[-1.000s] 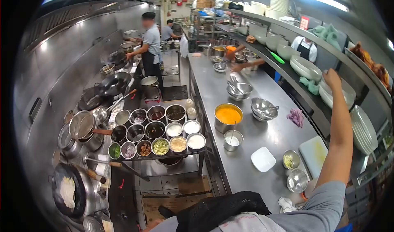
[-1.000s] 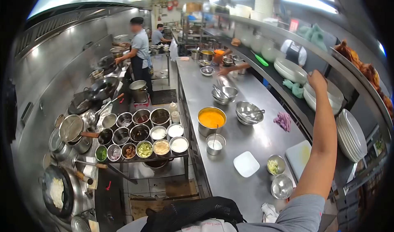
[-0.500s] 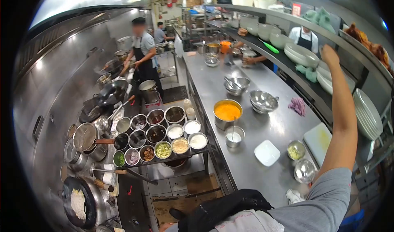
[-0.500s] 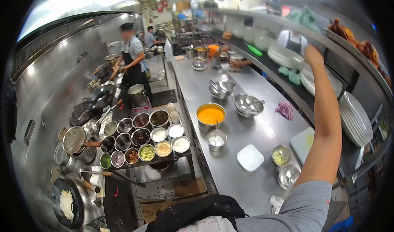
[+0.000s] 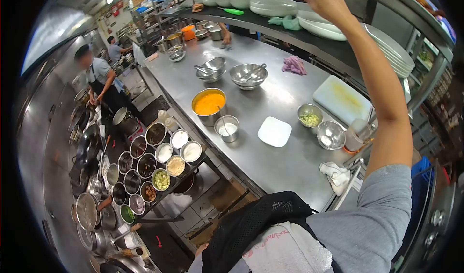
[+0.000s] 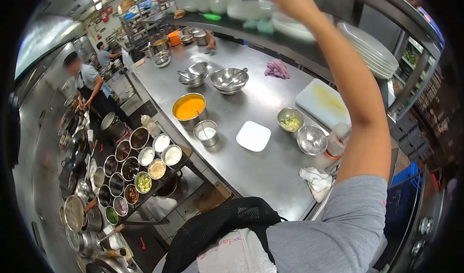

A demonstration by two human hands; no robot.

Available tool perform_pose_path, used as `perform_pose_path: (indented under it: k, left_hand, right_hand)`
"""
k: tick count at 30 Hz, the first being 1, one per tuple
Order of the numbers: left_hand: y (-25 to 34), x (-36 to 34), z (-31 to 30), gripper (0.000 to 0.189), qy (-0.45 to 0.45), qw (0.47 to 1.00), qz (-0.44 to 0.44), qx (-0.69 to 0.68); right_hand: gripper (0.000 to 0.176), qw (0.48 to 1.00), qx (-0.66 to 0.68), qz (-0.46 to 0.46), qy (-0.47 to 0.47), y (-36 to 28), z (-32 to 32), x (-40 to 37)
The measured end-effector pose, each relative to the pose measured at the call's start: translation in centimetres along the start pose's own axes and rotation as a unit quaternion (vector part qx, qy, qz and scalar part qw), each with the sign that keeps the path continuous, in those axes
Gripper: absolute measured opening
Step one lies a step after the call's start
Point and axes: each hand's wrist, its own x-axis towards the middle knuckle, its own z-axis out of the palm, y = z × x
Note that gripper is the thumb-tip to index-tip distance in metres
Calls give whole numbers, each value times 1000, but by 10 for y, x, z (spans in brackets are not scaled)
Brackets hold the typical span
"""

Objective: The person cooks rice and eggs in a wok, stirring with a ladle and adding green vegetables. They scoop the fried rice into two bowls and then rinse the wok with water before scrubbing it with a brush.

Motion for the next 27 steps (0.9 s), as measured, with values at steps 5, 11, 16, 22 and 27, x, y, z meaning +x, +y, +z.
perform_pose_path:
  k: [5,11,16,22,27]
  left_hand:
    - [22,6,-1,35,-39,999,-13,17]
    - [15,16,4,34,-107,993,-44,-26]
    - [8,5,2,32,-120,985,-18,-125]
    - [12,-51,-49,85,-95,940,255,-206]
    - [58,-177,-81,91,-31,919,377,-109]
  right_hand:
    - [35,988,152,-26,-17,-57,-42,-45]
    - [30,753,564,172,-293,-110,-42,-147]
    - [32,661,496,249,-504,-183,14,-283]
    - [32,801,358,252,-408,-303,41,-492]
    - [27,831,395,204,-336,-312,138,-548]
